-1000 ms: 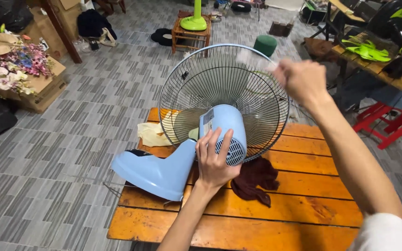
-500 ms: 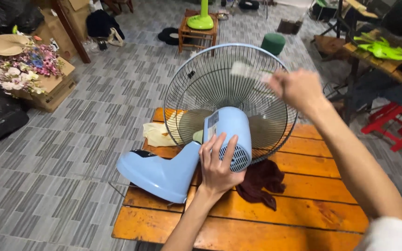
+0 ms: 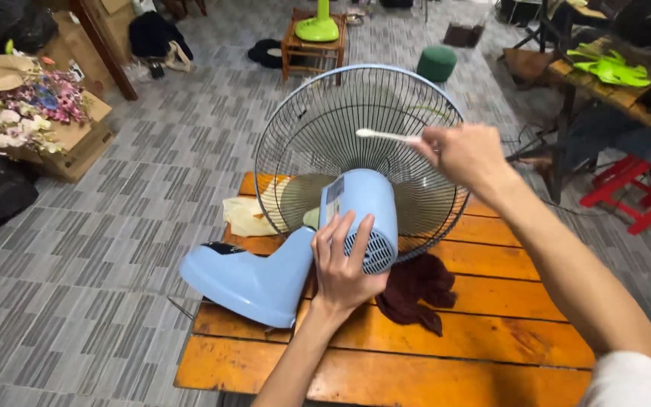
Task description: Cleaning a fan motor housing and grill using a toothbrush and a cloth.
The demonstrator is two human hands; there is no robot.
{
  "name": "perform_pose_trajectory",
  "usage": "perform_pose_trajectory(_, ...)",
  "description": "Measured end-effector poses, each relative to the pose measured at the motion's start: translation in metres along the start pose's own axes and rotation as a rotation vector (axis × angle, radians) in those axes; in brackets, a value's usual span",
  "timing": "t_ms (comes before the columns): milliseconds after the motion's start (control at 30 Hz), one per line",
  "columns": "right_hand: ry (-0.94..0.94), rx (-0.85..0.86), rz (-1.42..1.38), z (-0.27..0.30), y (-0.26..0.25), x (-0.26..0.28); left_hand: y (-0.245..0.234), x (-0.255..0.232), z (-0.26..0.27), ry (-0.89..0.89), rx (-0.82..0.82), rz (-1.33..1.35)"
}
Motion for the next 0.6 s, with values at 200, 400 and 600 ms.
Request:
perform_pose_trajectory(200, 0.315, -0.313, -0.177, -0.009, 0.014, -0.055, 0.0, -0.002, 0.001, -0.001, 0.003, -0.002)
perform_pose_trajectory(400, 0.586, -0.421, -0.661, 0.142, 0.111, -0.131, 0.0, 0.0, 0.005, 0.012, 0.044, -0.016)
perform_pose_trajectory(600, 0.973, -0.183, -1.392, 0.274, 0.28, -0.094, -0.004, 0.003, 0.016, 0.034, 0.101, -0.015)
Point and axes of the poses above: each hand's wrist, its own z-axis away from the middle knuckle, its own y-axis out of the palm, x = y × z, the point moved 4 cm from there along -z, towards the middle knuckle, and after that the axes turned 11 degrees about y, right-handed, at the moved point
